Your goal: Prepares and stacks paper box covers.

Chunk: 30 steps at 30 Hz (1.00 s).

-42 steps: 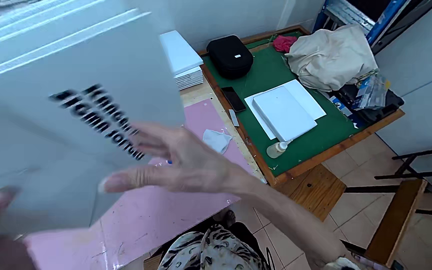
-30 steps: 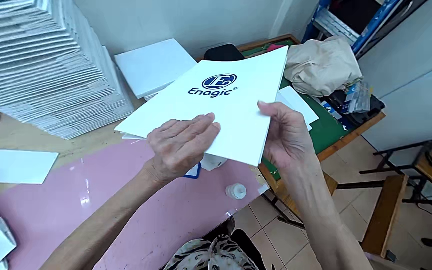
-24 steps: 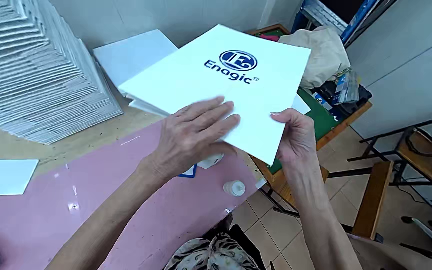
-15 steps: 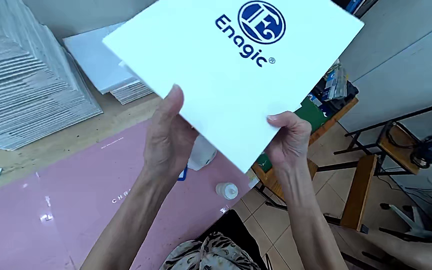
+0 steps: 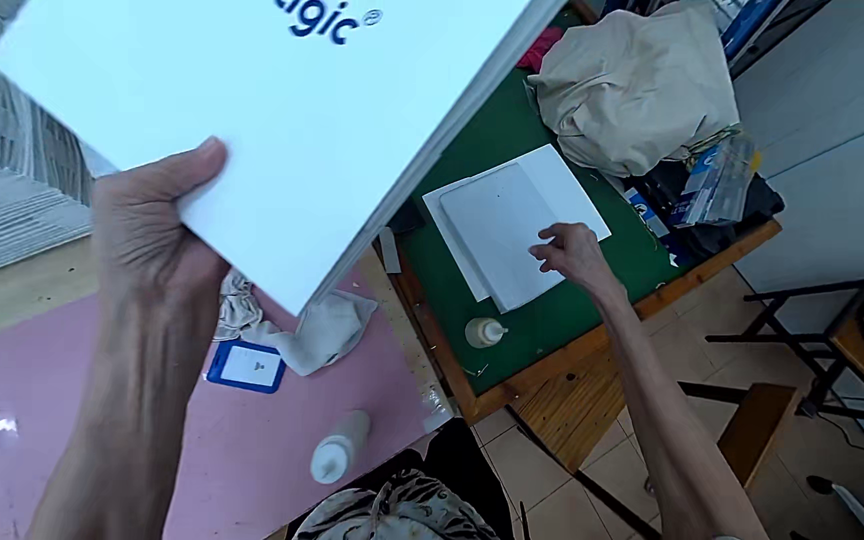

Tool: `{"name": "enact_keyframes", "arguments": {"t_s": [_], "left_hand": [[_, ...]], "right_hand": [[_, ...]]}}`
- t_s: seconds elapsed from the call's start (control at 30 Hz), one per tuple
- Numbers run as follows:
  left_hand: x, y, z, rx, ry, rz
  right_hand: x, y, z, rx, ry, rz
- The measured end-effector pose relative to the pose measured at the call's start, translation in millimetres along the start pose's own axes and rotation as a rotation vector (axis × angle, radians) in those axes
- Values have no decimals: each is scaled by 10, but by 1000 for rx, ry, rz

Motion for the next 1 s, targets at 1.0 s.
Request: {"name": "enact_keyframes", "arguments": {"t_s": [1.0], "left_hand": [[545,-77,-310,-29,-370,7]], "right_hand": [[-1299,-2019,-937,436,893,-312]]}}
Point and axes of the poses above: each hand's wrist, its own y-axis away from the middle knuckle, its own x-axis out of the back of the hand, z = x × y, the point moved 4 cm from there along -y, towards the middle knuckle, and after that the axes turned 10 degrees about -x, right-handed, at the moved point
